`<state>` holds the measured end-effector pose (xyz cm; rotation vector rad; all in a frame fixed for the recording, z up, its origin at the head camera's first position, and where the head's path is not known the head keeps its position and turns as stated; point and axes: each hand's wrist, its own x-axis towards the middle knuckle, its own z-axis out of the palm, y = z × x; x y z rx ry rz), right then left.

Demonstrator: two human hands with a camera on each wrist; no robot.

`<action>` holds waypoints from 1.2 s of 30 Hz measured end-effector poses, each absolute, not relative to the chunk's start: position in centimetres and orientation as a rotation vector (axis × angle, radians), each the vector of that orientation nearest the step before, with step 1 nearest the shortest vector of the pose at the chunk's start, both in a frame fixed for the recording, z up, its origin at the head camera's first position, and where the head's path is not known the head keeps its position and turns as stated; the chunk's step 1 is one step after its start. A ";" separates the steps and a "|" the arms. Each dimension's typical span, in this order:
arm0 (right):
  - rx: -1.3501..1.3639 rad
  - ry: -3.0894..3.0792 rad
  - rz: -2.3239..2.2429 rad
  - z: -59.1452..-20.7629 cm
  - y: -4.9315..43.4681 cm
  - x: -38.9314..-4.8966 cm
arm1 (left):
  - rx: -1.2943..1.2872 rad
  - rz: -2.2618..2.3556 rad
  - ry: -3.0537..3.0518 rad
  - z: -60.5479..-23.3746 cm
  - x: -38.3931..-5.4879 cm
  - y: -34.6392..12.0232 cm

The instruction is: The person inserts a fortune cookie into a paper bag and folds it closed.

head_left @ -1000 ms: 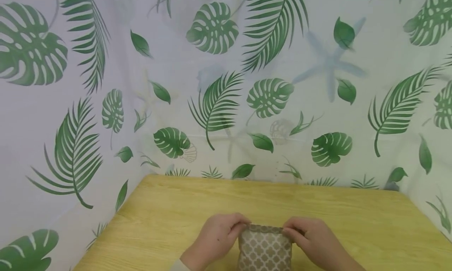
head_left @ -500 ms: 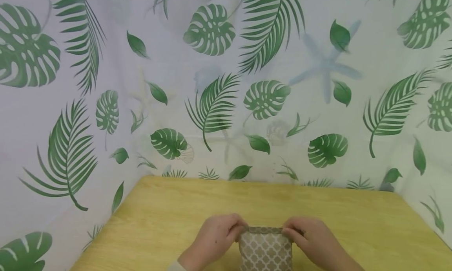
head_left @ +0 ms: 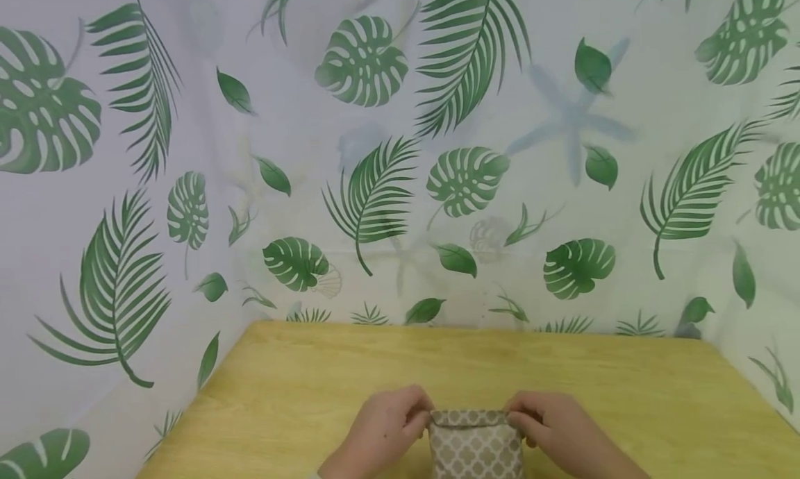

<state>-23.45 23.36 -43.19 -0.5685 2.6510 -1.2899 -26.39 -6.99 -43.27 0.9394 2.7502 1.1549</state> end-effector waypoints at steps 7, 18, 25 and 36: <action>-0.593 2.652 -1.102 -44.7 23.5 -25.5 | 1.035 0.828 2.794 -44.6 -28.8 -6.5; -0.563 2.643 -0.939 -47.0 22.8 -27.7 | 0.947 0.512 2.724 -45.5 -31.3 -6.0; -0.489 2.665 -0.961 -47.1 22.7 -29.0 | 0.895 0.436 2.772 -45.6 -32.9 -5.3; -0.507 2.622 -1.090 -47.8 23.2 -29.1 | 0.819 0.492 2.777 -45.9 -32.8 -5.5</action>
